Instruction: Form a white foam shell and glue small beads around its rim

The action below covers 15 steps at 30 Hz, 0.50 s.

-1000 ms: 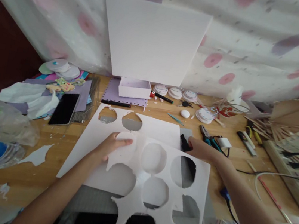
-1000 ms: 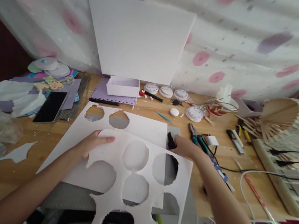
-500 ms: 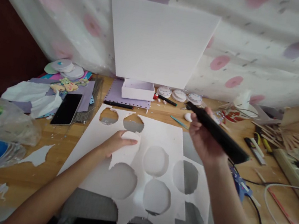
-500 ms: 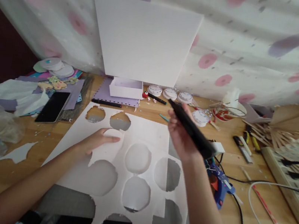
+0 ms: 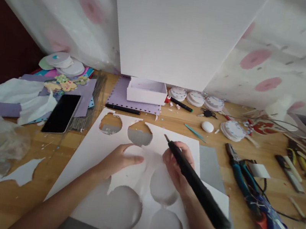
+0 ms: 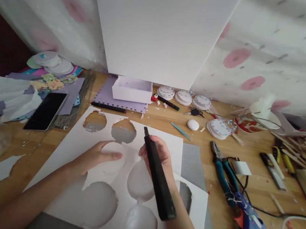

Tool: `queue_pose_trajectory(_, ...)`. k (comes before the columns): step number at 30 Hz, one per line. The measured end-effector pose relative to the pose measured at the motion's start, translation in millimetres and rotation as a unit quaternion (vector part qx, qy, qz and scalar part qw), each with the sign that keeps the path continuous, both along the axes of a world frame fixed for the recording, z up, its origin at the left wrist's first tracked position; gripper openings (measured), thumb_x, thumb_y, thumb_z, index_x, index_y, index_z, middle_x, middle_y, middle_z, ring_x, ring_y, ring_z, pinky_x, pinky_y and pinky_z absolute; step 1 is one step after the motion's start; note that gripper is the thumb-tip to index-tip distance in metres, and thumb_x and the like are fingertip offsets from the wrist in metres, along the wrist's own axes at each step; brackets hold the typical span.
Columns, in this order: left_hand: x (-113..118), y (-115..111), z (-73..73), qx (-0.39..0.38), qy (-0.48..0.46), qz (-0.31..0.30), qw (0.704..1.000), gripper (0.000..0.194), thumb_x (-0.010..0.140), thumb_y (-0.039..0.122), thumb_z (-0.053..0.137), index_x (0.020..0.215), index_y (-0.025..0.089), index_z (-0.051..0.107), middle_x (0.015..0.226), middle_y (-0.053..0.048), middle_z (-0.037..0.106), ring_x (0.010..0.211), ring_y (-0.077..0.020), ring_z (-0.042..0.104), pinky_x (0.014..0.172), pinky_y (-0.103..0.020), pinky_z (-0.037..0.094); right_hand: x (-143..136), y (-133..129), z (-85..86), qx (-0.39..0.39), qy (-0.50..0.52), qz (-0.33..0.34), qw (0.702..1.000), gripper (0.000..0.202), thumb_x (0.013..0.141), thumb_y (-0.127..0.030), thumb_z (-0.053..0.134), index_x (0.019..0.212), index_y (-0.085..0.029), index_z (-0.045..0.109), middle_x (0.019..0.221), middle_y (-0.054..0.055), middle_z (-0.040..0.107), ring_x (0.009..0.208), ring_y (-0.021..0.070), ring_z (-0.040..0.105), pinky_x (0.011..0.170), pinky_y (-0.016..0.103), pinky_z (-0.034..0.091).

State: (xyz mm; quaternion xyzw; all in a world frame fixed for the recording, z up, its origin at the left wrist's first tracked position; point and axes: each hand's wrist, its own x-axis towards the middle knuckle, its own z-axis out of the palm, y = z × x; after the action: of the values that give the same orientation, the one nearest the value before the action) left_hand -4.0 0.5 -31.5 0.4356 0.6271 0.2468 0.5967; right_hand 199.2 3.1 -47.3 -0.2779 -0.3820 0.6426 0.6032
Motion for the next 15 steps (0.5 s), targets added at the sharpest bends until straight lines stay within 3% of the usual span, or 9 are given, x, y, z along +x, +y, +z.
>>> queue_pose_trajectory(3,-1,1,-4.8,0.011,-0.047,-0.027,0.998,0.054,0.065,0.050,0.073,0.108,0.020,0.063,0.113,-0.007,0.067,0.107,-0.0293,0.060,0.088,-0.035,0.048,-6,-7,-2.5,0.028,-0.080,-0.021,0.996,0.032,0.074,-0.038,0.073,0.098,-0.027,0.056,0.059,-0.006,0.052,0.051,0.0094,0.049,0.048,0.022,0.039)
queue_pose_trajectory(7,-3,1,-10.7,0.028,-0.052,-0.033,0.998,0.055,0.067,0.050,0.072,0.111,0.019,0.062,0.111,-0.009,0.067,0.105,-0.0294,0.060,0.087,-0.036,0.048,-9,-19,-1.8,0.033,-0.190,-0.050,0.980,0.022,0.083,-0.029,0.063,0.085,-0.025,0.042,0.046,-0.011,0.047,0.035,0.0068,0.038,0.037,0.017,0.028)
queue_pose_trajectory(11,-4,0,-10.6,0.026,-0.060,-0.028,0.997,0.055,0.068,0.049,0.072,0.112,0.019,0.061,0.109,-0.009,0.067,0.101,-0.0288,0.062,0.082,-0.035,0.050,-9,-25,-1.3,0.060,-0.271,-0.092,0.956,0.010,0.088,-0.027,0.053,0.094,-0.025,0.045,0.056,-0.007,0.055,0.046,0.0103,0.051,0.044,0.021,0.040)
queue_pose_trajectory(15,-3,0,-7.2,-0.004,-0.086,-0.011,0.996,0.054,0.065,0.047,0.075,0.111,0.021,0.061,0.103,-0.007,0.069,0.092,-0.0264,0.065,0.075,-0.032,0.052,-6,-26,-0.1,0.136,-0.379,-0.120,0.907,0.019,0.086,-0.022,0.054,0.105,-0.024,0.053,0.077,0.001,0.063,0.064,0.0149,0.061,0.057,0.027,0.049)
